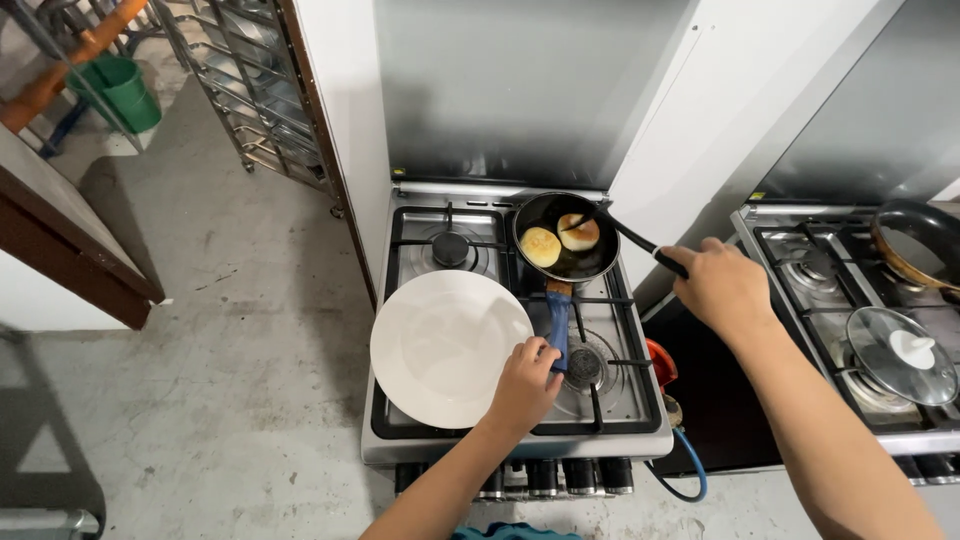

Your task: Frying buns in a pan on a stove and transferring them to a plate.

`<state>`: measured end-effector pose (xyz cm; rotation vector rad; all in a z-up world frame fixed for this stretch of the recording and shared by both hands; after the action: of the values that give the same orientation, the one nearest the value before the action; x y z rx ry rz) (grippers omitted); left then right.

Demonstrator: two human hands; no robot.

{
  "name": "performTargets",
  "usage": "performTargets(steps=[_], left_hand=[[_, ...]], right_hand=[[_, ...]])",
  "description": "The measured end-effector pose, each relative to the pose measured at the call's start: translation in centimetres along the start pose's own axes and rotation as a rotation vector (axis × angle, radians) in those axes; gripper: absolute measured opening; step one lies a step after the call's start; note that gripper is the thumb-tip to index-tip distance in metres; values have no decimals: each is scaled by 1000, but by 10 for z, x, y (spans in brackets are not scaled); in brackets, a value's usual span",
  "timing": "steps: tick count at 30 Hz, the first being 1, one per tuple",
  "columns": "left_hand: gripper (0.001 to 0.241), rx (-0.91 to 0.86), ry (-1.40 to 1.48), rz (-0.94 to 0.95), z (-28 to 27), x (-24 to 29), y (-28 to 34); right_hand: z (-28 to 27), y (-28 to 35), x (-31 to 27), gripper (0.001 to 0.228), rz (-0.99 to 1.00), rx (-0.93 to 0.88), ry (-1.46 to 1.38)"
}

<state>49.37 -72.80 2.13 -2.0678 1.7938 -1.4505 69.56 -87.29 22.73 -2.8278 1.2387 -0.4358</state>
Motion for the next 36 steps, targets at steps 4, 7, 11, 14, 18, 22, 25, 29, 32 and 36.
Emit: performTargets(steps=[4,7,11,14,18,22,25,29,32,36], left_hand=[[38,10,-14,27,0,6,-2],[38,20,-14,40,3,6,1],[41,17,-21,53,4,8,4],[40,19,-28,50,1,7,3],[39,5,-31,29,2,2,3],[37,-27,-41,17,3,2,3],[38,-18,-57,23,3,5,2],[39,-43,-69,21,6,3,2],[38,-62,-69,10,6,4,2],[38,-88,-60,2,5,4,2]], right_hand=[[8,-9,-4,53,-17,79,-59],[33,-23,-5,56,-79,109,-49],[54,-30,2,54,-109,113,-22],[43,-25,4,54,-110,77,-22],[27,-12,14,56,-115,87,26],[-8,19,7,59,-125,80,105],[-9,39,7,53,-127,40,73],[10,55,9,59,-180,29,27],[27,60,10,60,-141,7,-24],[50,68,7,59,-128,8,-122]])
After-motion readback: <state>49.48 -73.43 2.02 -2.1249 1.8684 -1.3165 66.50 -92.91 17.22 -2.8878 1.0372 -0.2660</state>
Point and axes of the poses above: each hand's wrist, its own y-axis away from the middle knuckle, its own z-axis out of the palm, x = y × z, the point moved 1 cm from there along -y, towards the middle knuckle, and after that the axes turned 4 degrees about -y, right-handed, at the moved point
